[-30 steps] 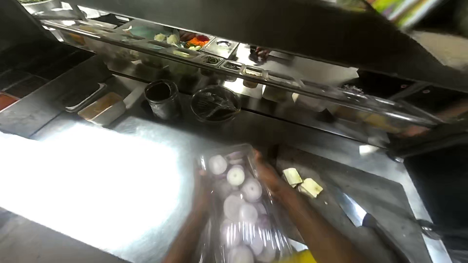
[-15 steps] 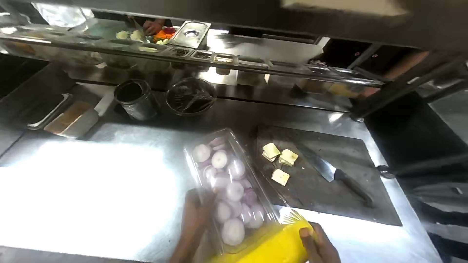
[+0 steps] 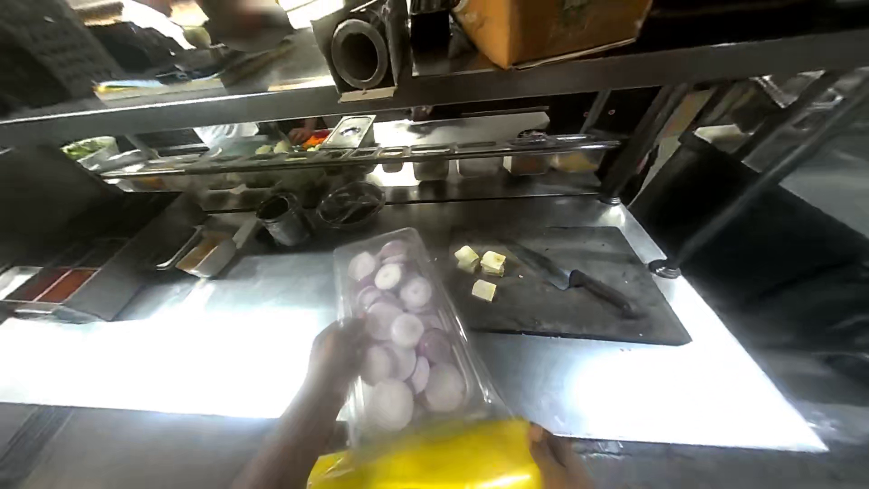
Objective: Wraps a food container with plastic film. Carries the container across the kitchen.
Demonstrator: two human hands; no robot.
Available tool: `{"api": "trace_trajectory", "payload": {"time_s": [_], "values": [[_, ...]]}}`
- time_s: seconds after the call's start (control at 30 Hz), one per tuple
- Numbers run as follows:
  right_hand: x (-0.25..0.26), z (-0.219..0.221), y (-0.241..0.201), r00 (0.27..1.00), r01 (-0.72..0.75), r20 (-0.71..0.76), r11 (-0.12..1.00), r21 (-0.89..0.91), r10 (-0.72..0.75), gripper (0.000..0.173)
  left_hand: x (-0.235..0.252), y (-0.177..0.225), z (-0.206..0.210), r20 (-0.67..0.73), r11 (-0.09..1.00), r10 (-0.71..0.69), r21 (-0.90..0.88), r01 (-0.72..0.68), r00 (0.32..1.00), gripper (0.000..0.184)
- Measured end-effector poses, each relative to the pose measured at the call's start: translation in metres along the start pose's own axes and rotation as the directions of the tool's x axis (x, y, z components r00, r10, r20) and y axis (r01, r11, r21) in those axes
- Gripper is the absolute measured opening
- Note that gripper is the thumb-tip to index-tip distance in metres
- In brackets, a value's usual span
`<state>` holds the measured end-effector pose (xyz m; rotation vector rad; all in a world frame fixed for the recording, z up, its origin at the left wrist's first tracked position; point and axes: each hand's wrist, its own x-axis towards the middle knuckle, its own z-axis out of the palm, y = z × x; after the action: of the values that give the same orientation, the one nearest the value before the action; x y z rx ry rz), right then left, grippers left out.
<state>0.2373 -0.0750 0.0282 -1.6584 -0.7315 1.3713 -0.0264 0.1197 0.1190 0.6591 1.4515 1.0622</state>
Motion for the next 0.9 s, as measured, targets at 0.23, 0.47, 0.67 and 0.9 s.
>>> {"api": "trace_trajectory", "payload": {"time_s": [0.23,0.47,0.67,0.9], "values": [[-0.019,0.040,-0.044,0.997,-0.069,0.005,0.889,0.453,0.075,0.025,-0.129,0.078,-0.011,0.148,0.998,0.056,0.003,-0.057,0.987,0.012],[0.011,0.046,-0.081,0.994,-0.011,0.107,0.929,0.371,-0.031,0.023,-0.125,0.065,-0.034,0.231,0.996,0.082,-0.058,-0.071,0.969,0.013],[0.010,0.064,0.017,0.994,-0.088,-0.055,0.981,0.173,0.099,0.036,-0.044,0.031,-0.049,0.216,0.999,0.015,0.045,-0.025,0.976,0.015],[0.025,0.099,0.096,0.894,-0.240,-0.340,0.954,0.181,0.290,0.048,0.092,-0.042,-0.057,0.272,0.985,-0.127,0.151,0.088,0.954,0.031]]}}
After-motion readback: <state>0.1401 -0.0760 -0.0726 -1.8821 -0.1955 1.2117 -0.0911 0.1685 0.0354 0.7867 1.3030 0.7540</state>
